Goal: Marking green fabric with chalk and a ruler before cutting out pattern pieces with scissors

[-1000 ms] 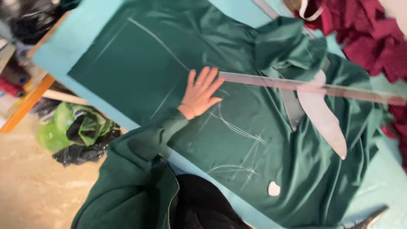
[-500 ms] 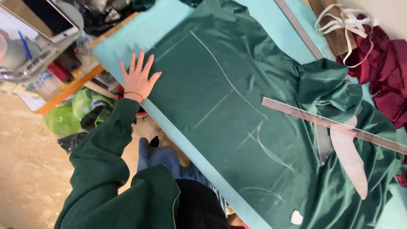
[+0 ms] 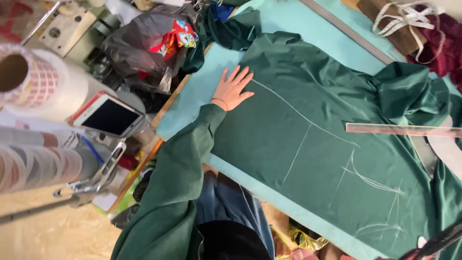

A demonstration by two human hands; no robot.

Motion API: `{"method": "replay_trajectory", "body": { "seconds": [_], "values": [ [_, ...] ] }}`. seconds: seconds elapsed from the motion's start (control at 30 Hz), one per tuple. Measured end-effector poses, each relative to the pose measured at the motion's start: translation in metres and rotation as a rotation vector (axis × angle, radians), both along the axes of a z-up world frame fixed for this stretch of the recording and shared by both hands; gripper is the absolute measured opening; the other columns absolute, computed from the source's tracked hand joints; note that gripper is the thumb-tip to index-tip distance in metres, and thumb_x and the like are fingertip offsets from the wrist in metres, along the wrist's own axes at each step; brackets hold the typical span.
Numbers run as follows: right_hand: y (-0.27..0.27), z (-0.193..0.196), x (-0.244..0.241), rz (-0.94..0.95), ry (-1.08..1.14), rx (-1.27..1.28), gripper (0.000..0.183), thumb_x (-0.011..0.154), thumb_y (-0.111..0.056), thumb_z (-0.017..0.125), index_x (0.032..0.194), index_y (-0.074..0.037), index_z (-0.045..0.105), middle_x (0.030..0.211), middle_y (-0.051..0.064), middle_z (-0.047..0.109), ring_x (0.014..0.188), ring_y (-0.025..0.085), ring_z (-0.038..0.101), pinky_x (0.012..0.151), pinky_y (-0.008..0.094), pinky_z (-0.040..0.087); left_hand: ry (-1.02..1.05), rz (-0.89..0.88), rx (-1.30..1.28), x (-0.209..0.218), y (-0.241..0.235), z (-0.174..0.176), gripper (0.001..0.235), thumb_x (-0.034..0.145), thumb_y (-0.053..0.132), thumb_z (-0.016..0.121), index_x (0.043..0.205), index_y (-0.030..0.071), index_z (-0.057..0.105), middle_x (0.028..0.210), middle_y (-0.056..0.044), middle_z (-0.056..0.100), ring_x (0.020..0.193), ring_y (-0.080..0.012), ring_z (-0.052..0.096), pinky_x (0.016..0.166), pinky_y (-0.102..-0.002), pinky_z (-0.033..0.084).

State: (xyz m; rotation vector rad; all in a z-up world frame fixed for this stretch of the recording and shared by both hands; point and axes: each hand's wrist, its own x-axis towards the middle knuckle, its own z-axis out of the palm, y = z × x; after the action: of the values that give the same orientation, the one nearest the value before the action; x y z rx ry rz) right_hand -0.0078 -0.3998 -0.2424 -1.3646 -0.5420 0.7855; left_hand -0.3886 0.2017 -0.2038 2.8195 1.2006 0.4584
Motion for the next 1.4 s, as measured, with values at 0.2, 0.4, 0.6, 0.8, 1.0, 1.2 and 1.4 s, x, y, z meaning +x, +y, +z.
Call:
{"method": "replay_trajectory", "body": {
  "seconds": [0.2, 0.4, 0.6, 0.8, 1.0, 1.2, 1.4],
  "values": [
    [0.035, 0.042, -0.064, 0.054, 0.149, 0.135, 0.081, 0.087, -0.028, 0.079, 0.152, -0.014, 0.034, 0.091, 0.01, 0.05, 0.06, 0.018, 0.043, 0.047, 0.028, 0.038, -0.024, 0.091, 0.0, -0.048, 0.003, 0.0, 0.067, 0.106, 0.062, 0.039, 0.162, 0.024, 0.038, 0.17, 0.0, 0.027, 0.156, -0.0301, 0.019, 0.122, -0.062, 0.015],
    [0.061, 0.159, -0.202, 0.2, 0.289, 0.237, 0.084, 0.087, -0.031, 0.079, 0.153, -0.015, 0.03, 0.086, 0.008, 0.05, 0.055, 0.013, 0.041, 0.042, 0.025, 0.036, -0.157, 0.249, -0.094, -0.107, -0.104, 0.029, 0.059, 0.111, 0.045, 0.041, 0.159, 0.011, 0.038, 0.167, -0.014, 0.032, 0.152, -0.0421, 0.027, 0.121, -0.061, 0.023],
    [0.088, 0.212, -0.289, 0.343, -0.032, -0.68, 0.058, 0.094, -0.043, 0.05, 0.142, -0.015, 0.063, 0.088, 0.012, 0.072, 0.067, 0.02, 0.062, 0.063, 0.029, 0.047, 0.014, 0.008, 0.037, -0.161, -0.199, 0.051, 0.065, 0.104, 0.052, 0.052, 0.162, 0.027, 0.037, 0.17, -0.004, 0.029, 0.156, -0.0321, 0.025, 0.123, -0.061, 0.024],
    [0.114, 0.209, -0.328, 0.945, 0.051, -0.386, 0.061, 0.095, -0.068, 0.038, 0.102, -0.01, 0.054, 0.079, -0.001, 0.045, 0.06, 0.005, 0.036, 0.05, 0.021, 0.027, -0.058, 0.176, -0.005, -0.19, -0.222, 0.041, 0.06, 0.108, 0.05, 0.044, 0.159, 0.018, 0.043, 0.168, -0.005, 0.033, 0.154, -0.0355, 0.029, 0.122, -0.062, 0.025],
    [0.13, 0.204, -0.366, 0.872, -0.076, -0.392, 0.073, 0.094, -0.072, 0.021, 0.104, -0.011, 0.061, 0.068, 0.0, 0.047, 0.057, 0.008, 0.038, 0.051, 0.024, 0.031, -0.454, 0.25, -0.175, -0.192, -0.22, 0.058, 0.029, 0.105, 0.019, 0.057, 0.125, 0.003, 0.071, 0.116, -0.014, 0.072, 0.113, -0.0323, 0.063, 0.092, -0.047, 0.054],
    [0.152, 0.22, -0.416, 0.731, 0.08, -0.392, 0.065, 0.098, -0.067, 0.026, 0.09, -0.01, 0.057, 0.067, 0.001, 0.048, 0.061, 0.009, 0.038, 0.057, 0.025, 0.031, -0.582, 0.379, -0.787, -0.199, -0.195, 0.057, 0.039, 0.103, 0.04, 0.054, 0.124, 0.012, 0.069, 0.108, -0.011, 0.076, 0.092, -0.0269, 0.077, 0.07, -0.04, 0.059],
    [0.184, 0.198, -0.469, 0.52, 0.286, -0.383, 0.064, 0.102, -0.062, 0.027, 0.095, -0.007, 0.06, 0.07, 0.003, 0.048, 0.063, 0.011, 0.042, 0.061, 0.027, 0.035, -0.541, 0.284, -1.053, -0.207, -0.185, 0.06, 0.04, 0.102, 0.038, 0.056, 0.115, 0.004, 0.073, 0.085, -0.008, 0.079, 0.066, -0.0156, 0.075, 0.065, -0.03, 0.064]
  ]
}}
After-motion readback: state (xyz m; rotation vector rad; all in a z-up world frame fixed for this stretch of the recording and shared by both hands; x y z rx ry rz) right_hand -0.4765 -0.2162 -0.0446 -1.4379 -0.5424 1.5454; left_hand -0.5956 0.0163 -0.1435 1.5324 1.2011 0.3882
